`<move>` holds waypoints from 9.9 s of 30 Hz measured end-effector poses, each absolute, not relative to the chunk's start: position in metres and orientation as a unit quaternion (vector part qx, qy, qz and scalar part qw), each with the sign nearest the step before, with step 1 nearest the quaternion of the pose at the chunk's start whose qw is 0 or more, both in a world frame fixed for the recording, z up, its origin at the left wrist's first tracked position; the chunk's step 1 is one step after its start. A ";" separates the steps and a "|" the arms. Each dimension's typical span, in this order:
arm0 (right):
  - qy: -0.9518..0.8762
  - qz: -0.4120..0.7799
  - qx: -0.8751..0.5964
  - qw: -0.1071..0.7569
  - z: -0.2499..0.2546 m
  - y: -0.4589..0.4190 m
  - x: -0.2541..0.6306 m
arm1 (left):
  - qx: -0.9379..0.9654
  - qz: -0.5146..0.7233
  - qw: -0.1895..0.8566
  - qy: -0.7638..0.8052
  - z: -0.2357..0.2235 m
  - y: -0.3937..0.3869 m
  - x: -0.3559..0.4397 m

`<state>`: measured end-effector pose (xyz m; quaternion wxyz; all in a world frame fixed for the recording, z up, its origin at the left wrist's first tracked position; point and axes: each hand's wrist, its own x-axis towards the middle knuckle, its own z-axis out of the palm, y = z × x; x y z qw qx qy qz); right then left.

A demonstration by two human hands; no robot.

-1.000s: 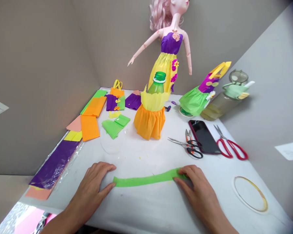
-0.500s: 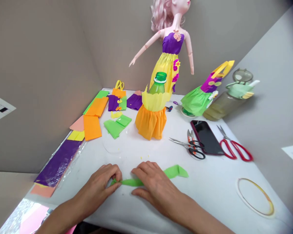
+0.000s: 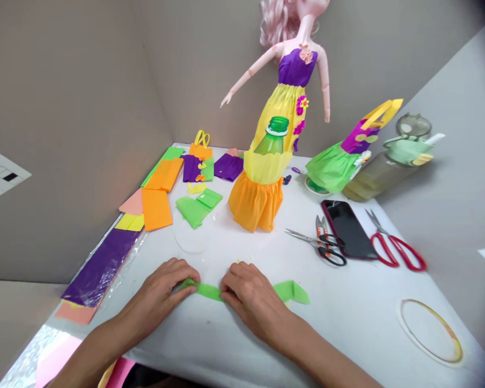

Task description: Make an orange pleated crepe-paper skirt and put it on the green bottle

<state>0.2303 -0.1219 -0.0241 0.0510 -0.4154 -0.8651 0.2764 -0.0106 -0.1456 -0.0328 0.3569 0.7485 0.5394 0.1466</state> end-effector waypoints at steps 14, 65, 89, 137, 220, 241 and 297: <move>-0.936 0.125 -0.281 0.171 -0.055 -0.130 0.247 | 0.739 0.229 0.367 0.516 -0.042 -0.140 -0.024; -0.925 0.121 -0.339 0.121 -0.039 -0.136 0.265 | 0.829 0.157 0.288 0.454 -0.034 -0.150 0.010; -0.782 0.207 -0.576 0.116 -0.031 -0.171 0.335 | 0.806 0.165 0.202 0.532 -0.056 -0.151 0.029; -0.880 0.122 -0.384 0.252 -0.051 -0.178 0.338 | 0.799 0.173 0.212 0.535 -0.055 -0.150 0.025; -0.829 0.138 -0.507 0.191 -0.044 -0.175 0.328 | 0.942 0.045 0.159 0.294 -0.038 -0.146 0.031; -0.936 0.045 -0.311 0.158 -0.039 -0.166 0.341 | 0.942 0.039 0.168 0.289 -0.038 -0.145 0.031; -0.917 -0.028 -0.367 0.156 -0.044 -0.186 0.268 | 0.859 0.206 0.040 0.468 -0.049 -0.168 -0.048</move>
